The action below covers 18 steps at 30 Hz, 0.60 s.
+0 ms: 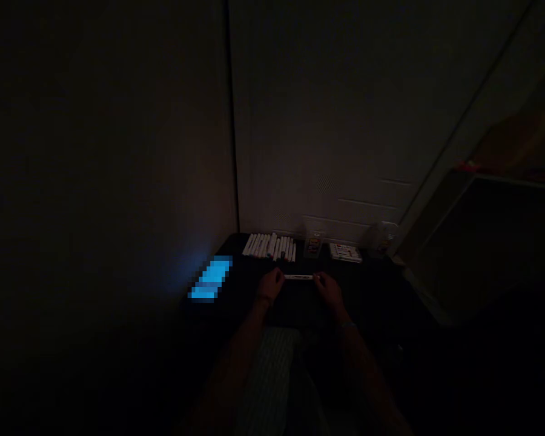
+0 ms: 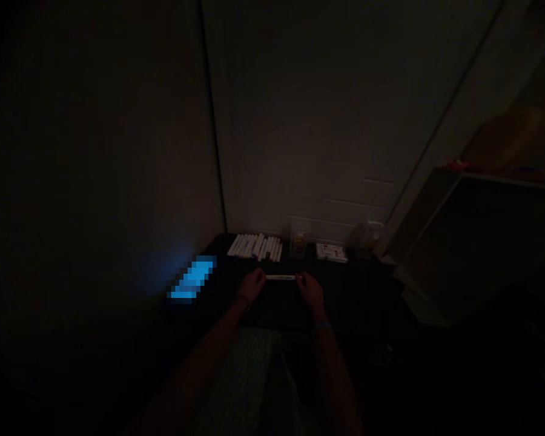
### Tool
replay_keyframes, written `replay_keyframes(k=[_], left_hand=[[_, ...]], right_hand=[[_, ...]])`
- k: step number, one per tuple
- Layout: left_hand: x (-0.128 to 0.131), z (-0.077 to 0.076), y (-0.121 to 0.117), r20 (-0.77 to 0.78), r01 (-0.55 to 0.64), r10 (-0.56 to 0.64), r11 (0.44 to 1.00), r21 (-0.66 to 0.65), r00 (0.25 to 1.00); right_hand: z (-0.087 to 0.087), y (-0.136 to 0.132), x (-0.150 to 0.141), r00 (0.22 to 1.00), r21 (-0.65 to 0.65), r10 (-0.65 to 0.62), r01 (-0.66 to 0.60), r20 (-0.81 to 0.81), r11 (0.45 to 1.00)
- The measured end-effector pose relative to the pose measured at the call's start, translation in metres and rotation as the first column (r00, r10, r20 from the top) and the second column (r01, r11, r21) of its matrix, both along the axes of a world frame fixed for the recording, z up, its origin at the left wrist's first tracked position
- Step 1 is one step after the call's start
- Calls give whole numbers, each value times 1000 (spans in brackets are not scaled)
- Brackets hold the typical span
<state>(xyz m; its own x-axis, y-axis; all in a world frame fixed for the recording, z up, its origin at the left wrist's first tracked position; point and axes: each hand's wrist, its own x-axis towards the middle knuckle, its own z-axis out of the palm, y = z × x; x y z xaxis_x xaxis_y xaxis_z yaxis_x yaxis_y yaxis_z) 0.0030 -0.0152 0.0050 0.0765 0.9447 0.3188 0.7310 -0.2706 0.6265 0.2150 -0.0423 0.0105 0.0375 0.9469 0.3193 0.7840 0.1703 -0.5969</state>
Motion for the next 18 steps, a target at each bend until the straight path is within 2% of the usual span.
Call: replay_keyframes(k=[5, 13, 18], left_hand=[[2, 4, -2, -37, 3, -4, 1000, -14, 999], [0, -2, 5, -62, 10, -10, 1000, 0, 998], [0, 6, 0, -78, 5, -8, 999, -34, 997]], right_hand=[[3, -3, 0, 999, 7, -27, 27, 39, 1000], [1, 1, 2, 999, 9, -26, 26, 36, 1000], [7, -4, -1, 999, -5, -32, 32, 12, 999]])
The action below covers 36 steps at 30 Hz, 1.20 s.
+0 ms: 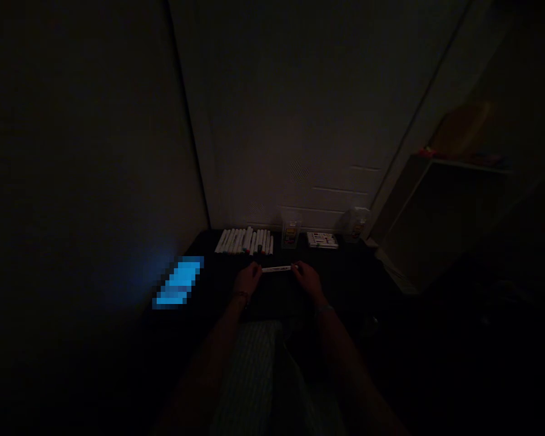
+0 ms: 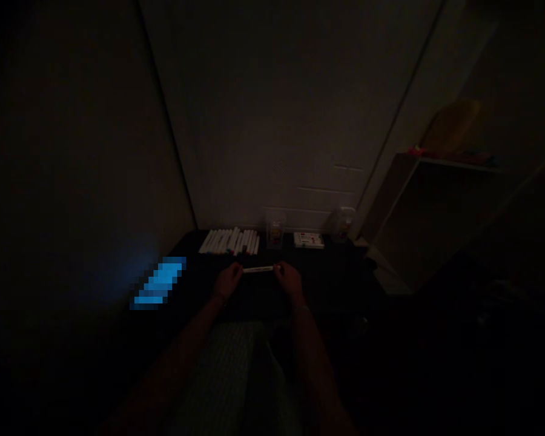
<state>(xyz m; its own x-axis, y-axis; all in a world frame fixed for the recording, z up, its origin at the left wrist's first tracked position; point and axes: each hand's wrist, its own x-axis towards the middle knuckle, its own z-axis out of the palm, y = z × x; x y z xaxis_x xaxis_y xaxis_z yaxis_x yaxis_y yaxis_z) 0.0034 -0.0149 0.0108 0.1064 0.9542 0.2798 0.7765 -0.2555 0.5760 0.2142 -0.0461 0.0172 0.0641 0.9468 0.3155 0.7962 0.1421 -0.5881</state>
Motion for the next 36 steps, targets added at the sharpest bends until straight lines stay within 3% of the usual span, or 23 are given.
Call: replay_keyframes(k=[5, 13, 17, 24, 26, 32, 36], left_hand=[[1, 6, -4, 35, 10, -10, 1000, -20, 999], [-5, -10, 11, 151, 5, -10, 999, 33, 988], [-5, -6, 12, 226, 15, -1, 998, -60, 974], [-13, 5, 22, 390, 226, -131, 952, -208, 911], [-11, 11, 28, 383, 197, -101, 956, -220, 918], [13, 23, 51, 266, 7, 15, 996, -83, 964], [27, 27, 60, 125, 30, -24, 999, -43, 992]], right_hand=[[3, -2, -2, 1000, -4, -12, 12, 2, 1000], [-9, 8, -3, 1000, 53, 2, -4, 23, 999], [-11, 11, 1, 996, 13, 40, -39, -82, 999], [-1, 28, 12, 909, -109, 177, -233, -377, 966], [5, 35, 10, 912, -81, 175, -219, -372, 972], [7, 62, -5, 922, 18, 61, -58, -383, 998], [-2, 70, -5, 892, 59, -8, 39, -451, 998]])
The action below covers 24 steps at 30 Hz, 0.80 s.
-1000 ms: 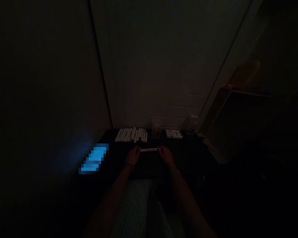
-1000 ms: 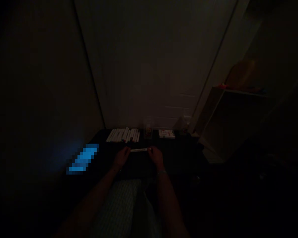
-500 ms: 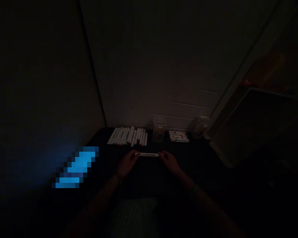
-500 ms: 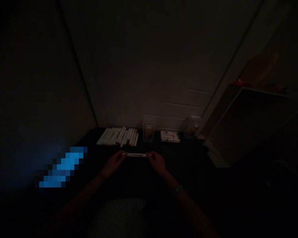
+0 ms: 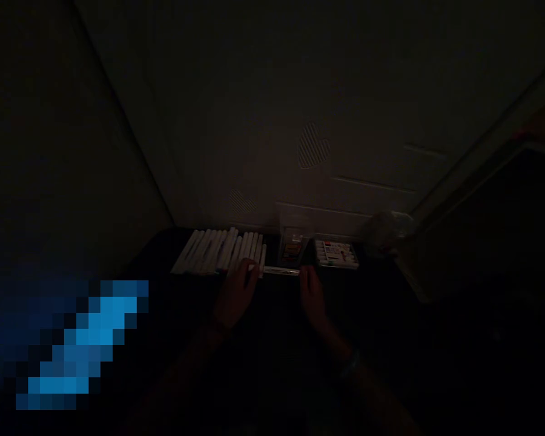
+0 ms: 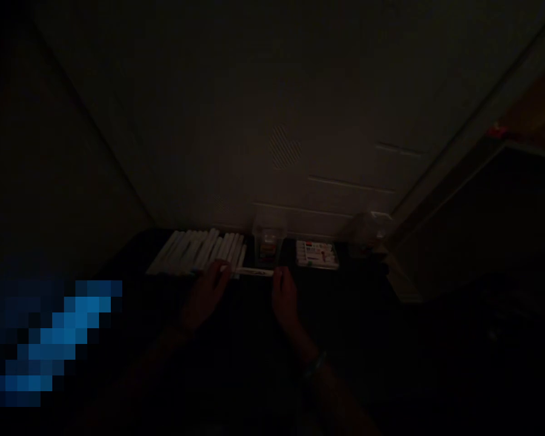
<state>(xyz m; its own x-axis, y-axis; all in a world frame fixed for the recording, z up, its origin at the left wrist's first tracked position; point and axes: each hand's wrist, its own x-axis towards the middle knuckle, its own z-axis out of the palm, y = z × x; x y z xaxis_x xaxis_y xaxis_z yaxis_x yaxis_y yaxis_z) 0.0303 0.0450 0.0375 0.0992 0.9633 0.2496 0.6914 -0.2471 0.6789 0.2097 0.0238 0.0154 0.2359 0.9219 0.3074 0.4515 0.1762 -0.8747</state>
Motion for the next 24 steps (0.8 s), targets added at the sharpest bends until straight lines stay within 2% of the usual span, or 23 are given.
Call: replay_keyframes(k=[4, 9, 13, 24], left_hand=[[-1, -1, -1, -106, 29, -29, 1000, -3, 994], [-7, -8, -1, -86, 19, -23, 999, -45, 996], [-7, -10, 3, -74, 25, -27, 999, -30, 997], [-6, -21, 6, -22, 71, -71, 997, 9, 997]], right_hand=[[0, -2, 2, 1000, -11, -5, 5, -21, 1000], [7, -5, -1, 994, -61, 80, -85, -80, 995], [5, -3, 0, 988, -97, 92, -104, -127, 990], [0, -1, 2, 995, -94, 94, -97, -43, 991]])
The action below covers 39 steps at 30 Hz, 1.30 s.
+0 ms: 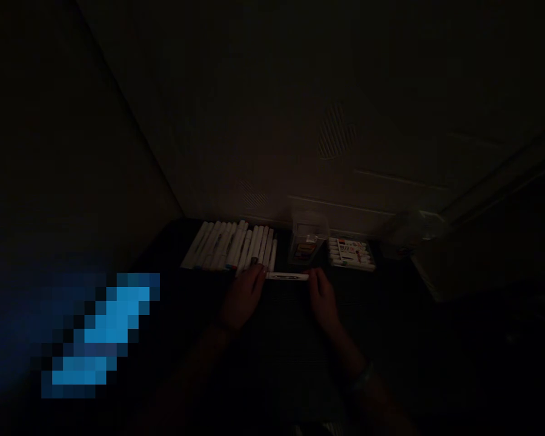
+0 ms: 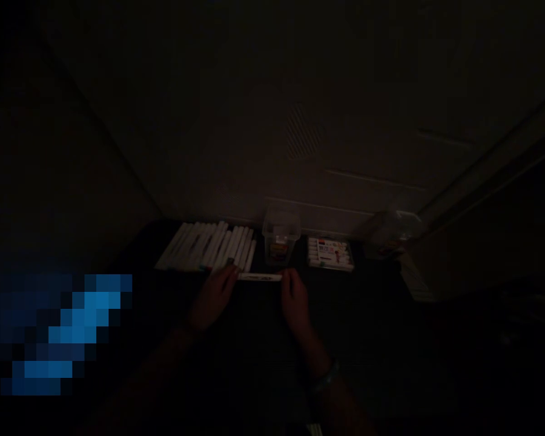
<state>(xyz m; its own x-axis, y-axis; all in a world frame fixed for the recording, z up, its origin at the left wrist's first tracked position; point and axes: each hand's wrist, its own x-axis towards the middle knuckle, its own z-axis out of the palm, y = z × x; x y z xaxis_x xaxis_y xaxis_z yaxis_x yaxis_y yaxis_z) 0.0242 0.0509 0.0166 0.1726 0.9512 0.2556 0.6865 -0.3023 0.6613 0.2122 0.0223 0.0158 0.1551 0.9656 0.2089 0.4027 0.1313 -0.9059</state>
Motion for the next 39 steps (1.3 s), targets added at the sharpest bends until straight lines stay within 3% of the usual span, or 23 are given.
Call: replay_keyframes(k=[10, 16, 23, 28, 34, 39], left_hand=[[1, -5, 1, -60, 13, -15, 1000, -22, 998], [-3, -13, 10, 145, -10, 18, 998, -56, 989], [-14, -4, 9, 362, 135, -79, 982, -132, 929], [-19, -5, -14, 395, 83, -31, 990, -116, 918], [-17, -10, -32, 362, -100, 114, 993, -58, 925], [-19, -10, -32, 319, -71, 84, 996, -52, 944]], right_hand=[[-6, 1, 4, 999, 48, -26, 25, 19, 999], [-7, 0, 0, 999, 97, 8, -12, 46, 995], [-5, 0, 0, 996, 101, 17, -25, 84, 995], [-7, -3, 0, 982, 100, 72, -90, 175, 991], [-17, 0, -2, 928, 107, 31, -76, 372, 991], [-23, 3, -4, 893, 131, -30, -33, 448, 991]])
